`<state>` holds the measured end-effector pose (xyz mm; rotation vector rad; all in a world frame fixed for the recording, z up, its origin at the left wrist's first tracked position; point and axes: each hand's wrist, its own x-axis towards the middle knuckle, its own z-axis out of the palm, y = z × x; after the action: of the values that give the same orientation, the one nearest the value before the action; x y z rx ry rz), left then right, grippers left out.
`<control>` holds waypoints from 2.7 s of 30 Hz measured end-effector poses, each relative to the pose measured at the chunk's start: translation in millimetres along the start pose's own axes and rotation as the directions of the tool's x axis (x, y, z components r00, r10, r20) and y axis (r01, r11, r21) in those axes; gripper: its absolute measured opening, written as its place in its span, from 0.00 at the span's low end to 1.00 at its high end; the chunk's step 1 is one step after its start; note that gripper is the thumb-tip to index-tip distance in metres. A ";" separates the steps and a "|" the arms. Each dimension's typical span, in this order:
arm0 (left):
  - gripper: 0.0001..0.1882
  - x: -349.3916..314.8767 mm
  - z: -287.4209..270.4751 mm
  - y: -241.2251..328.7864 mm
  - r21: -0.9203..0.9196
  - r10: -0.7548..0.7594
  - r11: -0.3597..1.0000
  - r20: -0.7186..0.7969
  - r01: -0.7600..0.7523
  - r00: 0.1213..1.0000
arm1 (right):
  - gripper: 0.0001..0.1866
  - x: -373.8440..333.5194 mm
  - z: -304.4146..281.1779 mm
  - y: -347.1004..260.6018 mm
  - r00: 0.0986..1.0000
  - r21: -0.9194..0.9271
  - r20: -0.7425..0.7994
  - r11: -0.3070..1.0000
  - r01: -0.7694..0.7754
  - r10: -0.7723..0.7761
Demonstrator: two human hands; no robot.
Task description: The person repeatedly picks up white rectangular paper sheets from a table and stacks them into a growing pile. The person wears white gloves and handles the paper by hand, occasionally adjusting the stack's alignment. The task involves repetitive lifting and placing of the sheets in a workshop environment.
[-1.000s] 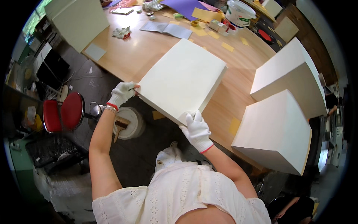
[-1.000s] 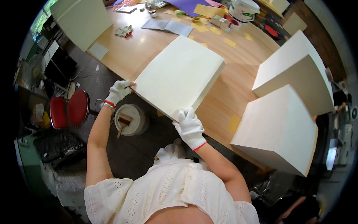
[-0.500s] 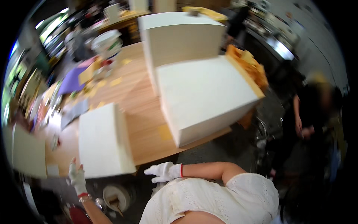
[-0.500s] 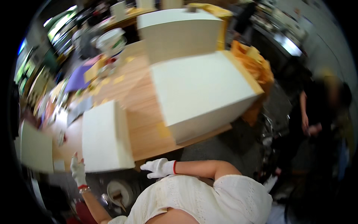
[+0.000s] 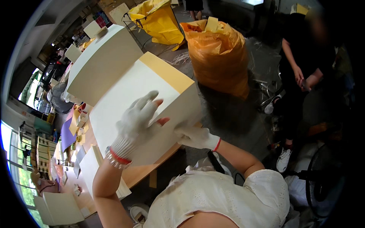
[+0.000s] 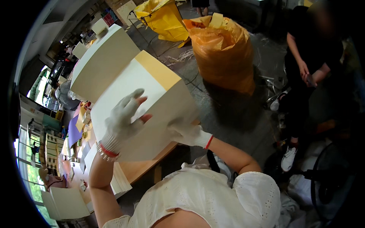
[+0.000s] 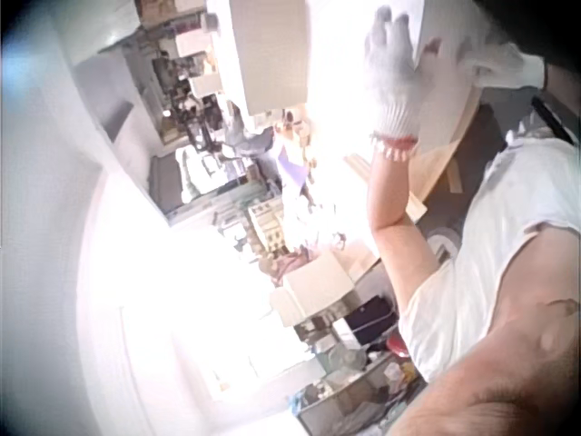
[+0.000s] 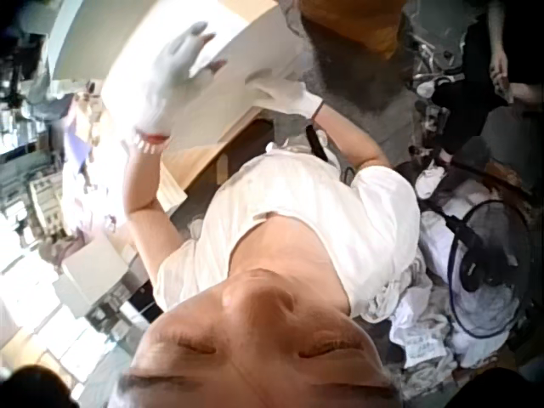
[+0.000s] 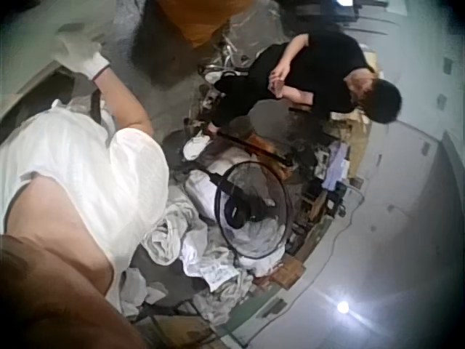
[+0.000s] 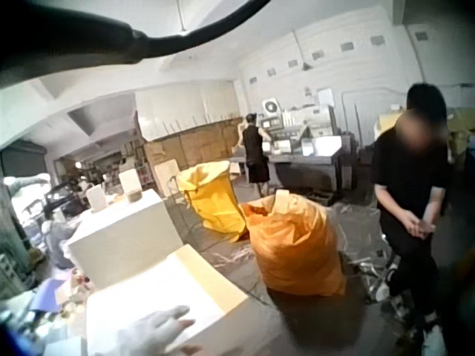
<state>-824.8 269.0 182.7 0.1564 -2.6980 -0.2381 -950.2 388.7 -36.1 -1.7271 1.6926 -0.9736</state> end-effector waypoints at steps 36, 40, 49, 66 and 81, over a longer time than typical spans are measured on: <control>0.09 50.1 41.1 -11.9 -0.113 -0.193 0.972 0.118 0.206 0.974 | 0.24 -17.2 -62.2 29.6 0.996 0.032 -0.070 0.998 0.062 -0.060; 0.09 52.2 38.3 -8.0 -0.015 -0.141 0.990 0.094 0.143 0.986 | 0.23 -21.3 -65.8 26.8 0.975 0.045 -0.151 0.984 0.170 -0.161; 0.21 33.8 33.1 -1.5 0.332 -0.034 0.940 -0.150 0.083 0.988 | 0.22 11.8 -157.8 -75.1 0.977 0.977 0.213 0.025 -0.213 0.002; 0.13 -43.3 -144.2 -60.6 -0.389 -0.302 0.921 -0.712 0.002 0.634 | 0.22 88.5 -39.2 -168.5 0.612 -0.072 -0.325 0.664 0.744 -0.721; 0.15 -286.3 -242.5 -164.0 -0.523 -0.549 0.744 -0.833 -0.415 0.064 | 0.28 110.2 79.5 -238.8 0.766 -0.626 0.061 0.573 0.529 -0.640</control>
<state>-451.6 115.7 253.0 0.1502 -0.9425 -0.7918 -746.5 288.7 118.8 -2.8662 1.6668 -0.8990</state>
